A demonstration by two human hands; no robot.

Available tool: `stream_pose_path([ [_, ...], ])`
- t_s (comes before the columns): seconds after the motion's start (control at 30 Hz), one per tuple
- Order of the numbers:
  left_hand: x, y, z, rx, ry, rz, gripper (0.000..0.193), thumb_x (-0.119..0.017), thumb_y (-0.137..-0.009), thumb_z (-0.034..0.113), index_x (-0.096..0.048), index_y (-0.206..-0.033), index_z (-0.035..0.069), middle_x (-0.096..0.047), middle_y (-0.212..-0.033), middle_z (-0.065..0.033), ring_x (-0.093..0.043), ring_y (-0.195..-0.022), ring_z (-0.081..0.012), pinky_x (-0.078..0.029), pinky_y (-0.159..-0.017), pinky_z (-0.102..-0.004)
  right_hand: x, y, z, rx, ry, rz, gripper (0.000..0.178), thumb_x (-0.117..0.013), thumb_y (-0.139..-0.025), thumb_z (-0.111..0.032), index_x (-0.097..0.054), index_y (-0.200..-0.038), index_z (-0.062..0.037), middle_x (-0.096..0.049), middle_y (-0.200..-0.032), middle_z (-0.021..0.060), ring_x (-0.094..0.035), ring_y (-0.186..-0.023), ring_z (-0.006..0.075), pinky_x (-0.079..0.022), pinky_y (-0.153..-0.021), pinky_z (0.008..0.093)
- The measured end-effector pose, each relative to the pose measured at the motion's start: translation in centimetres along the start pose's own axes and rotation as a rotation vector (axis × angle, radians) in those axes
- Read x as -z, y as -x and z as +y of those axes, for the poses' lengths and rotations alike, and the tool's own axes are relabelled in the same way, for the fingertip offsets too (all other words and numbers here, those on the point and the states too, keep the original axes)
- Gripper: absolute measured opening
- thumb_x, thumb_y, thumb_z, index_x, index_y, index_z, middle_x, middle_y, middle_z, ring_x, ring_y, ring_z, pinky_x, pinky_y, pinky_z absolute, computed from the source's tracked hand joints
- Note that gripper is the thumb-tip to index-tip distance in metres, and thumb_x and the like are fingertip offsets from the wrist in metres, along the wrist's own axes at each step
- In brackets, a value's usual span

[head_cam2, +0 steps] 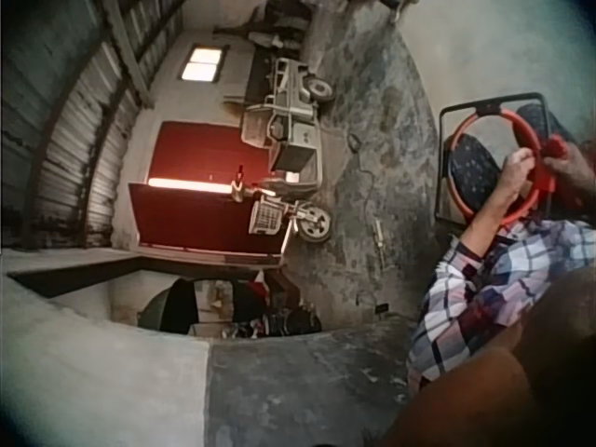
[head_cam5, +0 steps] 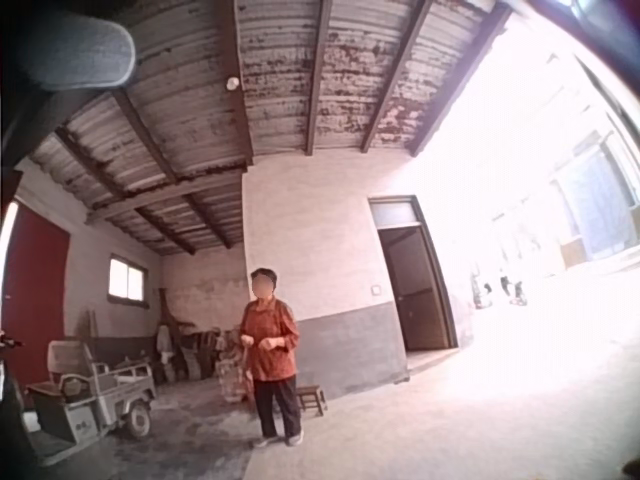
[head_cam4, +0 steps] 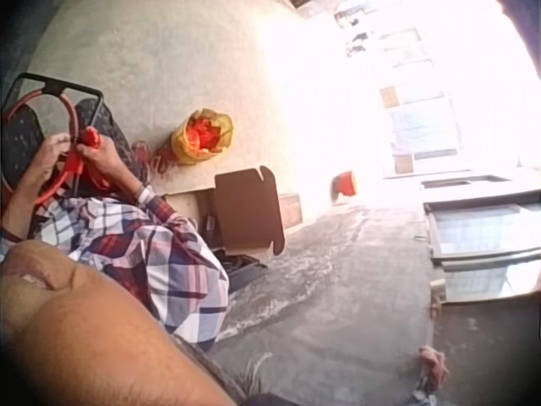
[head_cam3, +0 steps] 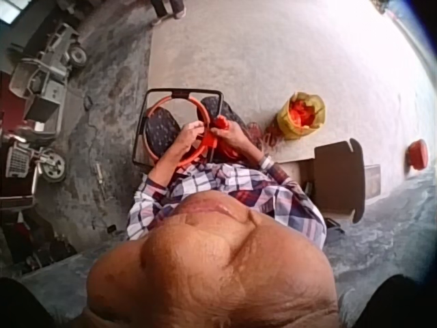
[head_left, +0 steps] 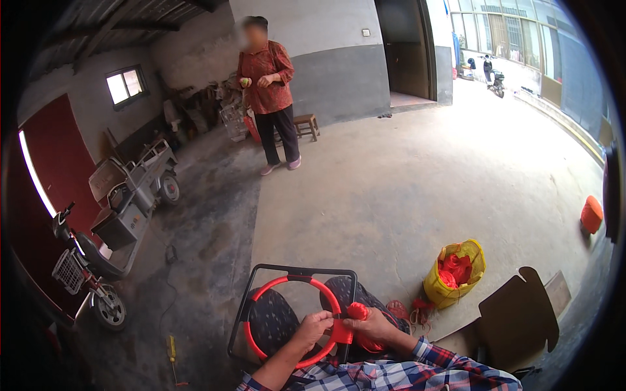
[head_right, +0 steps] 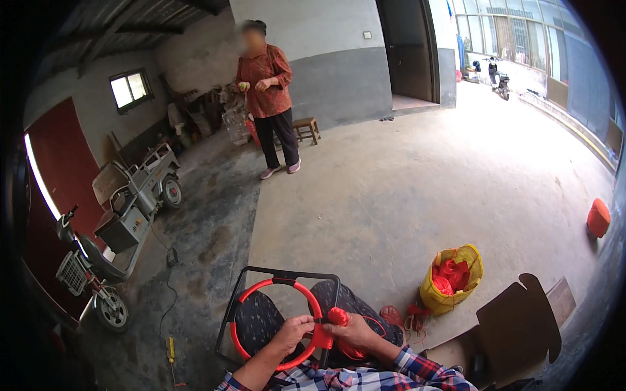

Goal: Wrapping a circular red and black frame with red plastic mesh thread.

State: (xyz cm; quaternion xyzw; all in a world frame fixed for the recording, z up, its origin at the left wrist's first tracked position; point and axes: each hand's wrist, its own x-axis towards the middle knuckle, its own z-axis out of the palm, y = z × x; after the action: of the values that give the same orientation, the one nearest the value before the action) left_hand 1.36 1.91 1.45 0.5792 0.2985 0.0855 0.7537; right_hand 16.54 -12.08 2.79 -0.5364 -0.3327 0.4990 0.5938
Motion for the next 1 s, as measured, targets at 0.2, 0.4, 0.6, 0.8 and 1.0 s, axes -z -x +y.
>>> stream_pose_path([
  [0.2,0.3,-0.3,-0.5,0.020,0.018,0.007,0.019,-0.052,-0.090,0.009,-0.064,-0.102,0.001,-0.066,-0.090,-0.0037,-0.063,-0.078,-0.0130,-0.050,-0.072,-0.0266,0.1,-0.3,0.5,0.014,0.038,0.000,0.021,-0.070,-0.087,-0.018,-0.064,-0.097,-0.0010,-0.065,-0.090,-0.0005,-0.057,-0.083,0.0074,-0.048,-0.078,0.0263],
  [0.4,0.5,-0.4,-0.9,0.037,0.017,0.027,0.018,-0.051,-0.090,0.009,-0.063,-0.102,0.001,-0.066,-0.089,-0.0050,-0.064,-0.078,-0.0139,-0.051,-0.070,-0.0282,0.3,-0.2,0.6,0.030,0.039,-0.003,0.021,-0.070,-0.087,-0.019,-0.064,-0.097,-0.0016,-0.064,-0.089,-0.0008,-0.056,-0.083,0.0072,-0.048,-0.078,0.0262],
  [0.6,0.3,-0.5,-0.9,0.042,0.014,0.045,0.018,-0.051,-0.090,0.011,-0.062,-0.102,0.003,-0.066,-0.087,-0.0055,-0.064,-0.077,-0.0159,-0.051,-0.069,-0.0283,0.3,-0.2,0.8,0.021,0.012,0.008,0.022,-0.070,-0.087,-0.020,-0.064,-0.098,-0.0017,-0.065,-0.090,-0.0007,-0.057,-0.084,0.0073,-0.048,-0.079,0.0265],
  [0.8,1.6,-0.8,4.4,-0.356,0.056,0.400,0.026,-0.053,-0.085,0.000,-0.053,-0.111,0.002,-0.061,-0.099,-0.0069,-0.061,-0.075,-0.0145,-0.051,-0.066,-0.0266,0.2,-0.5,0.2,0.017,0.026,-0.009,0.023,-0.070,-0.087,-0.021,-0.064,-0.099,-0.0013,-0.066,-0.091,0.0006,-0.058,-0.084,0.0083,-0.048,-0.079,0.0269],
  [1.0,0.2,1.5,21.6,-1.349,-0.326,0.631,0.043,-0.051,-0.086,0.001,-0.042,-0.128,-0.002,-0.037,-0.143,-0.0126,-0.060,-0.086,-0.0141,-0.049,-0.060,-0.0214,0.5,-0.5,0.2,-0.027,0.015,-0.006,0.022,-0.070,-0.087,-0.019,-0.065,-0.099,-0.0009,-0.066,-0.091,0.0016,-0.059,-0.084,0.0088,-0.048,-0.079,0.0265],
])
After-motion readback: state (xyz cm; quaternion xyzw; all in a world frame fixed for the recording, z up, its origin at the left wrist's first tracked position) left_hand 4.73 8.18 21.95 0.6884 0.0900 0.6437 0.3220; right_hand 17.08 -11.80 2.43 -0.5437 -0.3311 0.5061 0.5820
